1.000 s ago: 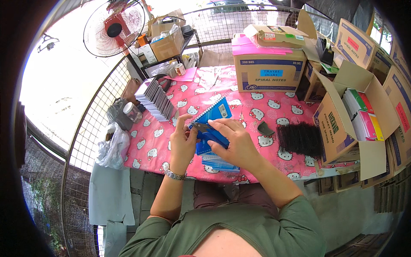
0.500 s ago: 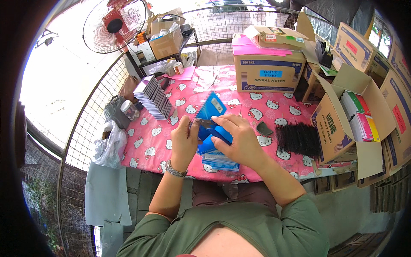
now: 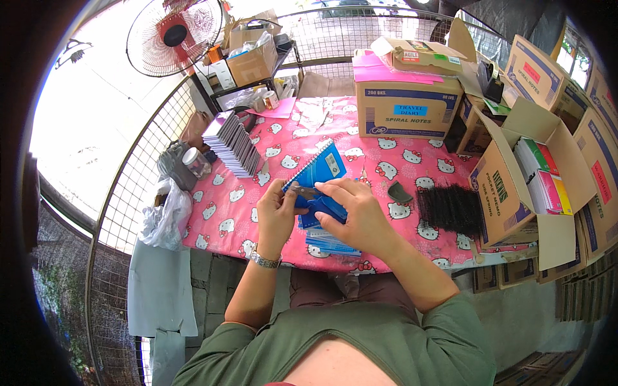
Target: The person organizes spiral notebooks by color, inserts a small paper tag into the front of a blue notebook, and places them into a cardboard box.
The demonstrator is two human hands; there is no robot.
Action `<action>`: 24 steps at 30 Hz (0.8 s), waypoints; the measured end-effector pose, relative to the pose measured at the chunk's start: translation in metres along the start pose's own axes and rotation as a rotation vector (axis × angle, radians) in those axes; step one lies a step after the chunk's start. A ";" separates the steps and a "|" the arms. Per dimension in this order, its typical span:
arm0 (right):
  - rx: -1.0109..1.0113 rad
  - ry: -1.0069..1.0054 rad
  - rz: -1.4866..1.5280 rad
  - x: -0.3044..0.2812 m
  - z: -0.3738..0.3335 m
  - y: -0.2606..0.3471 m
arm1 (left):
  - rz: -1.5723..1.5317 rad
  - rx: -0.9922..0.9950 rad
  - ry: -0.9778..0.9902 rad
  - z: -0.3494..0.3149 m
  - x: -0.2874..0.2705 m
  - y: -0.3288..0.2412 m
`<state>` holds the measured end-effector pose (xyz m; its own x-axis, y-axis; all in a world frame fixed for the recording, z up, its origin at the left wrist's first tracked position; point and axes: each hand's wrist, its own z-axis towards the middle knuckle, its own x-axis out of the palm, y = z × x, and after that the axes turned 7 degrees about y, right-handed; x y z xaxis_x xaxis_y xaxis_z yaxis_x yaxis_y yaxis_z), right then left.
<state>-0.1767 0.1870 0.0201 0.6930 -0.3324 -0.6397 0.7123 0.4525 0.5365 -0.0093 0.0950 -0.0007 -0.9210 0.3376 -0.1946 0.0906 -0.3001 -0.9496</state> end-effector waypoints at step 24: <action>0.374 -0.247 0.048 -0.003 -0.054 -0.062 | -0.118 0.076 -0.530 -0.005 -0.064 0.097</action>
<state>-0.2294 0.2050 -0.0410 0.6999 -0.5263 -0.4829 0.6383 0.1574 0.7535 0.0604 0.0491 -0.0813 -0.9899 -0.1167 0.0808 -0.0341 -0.3574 -0.9333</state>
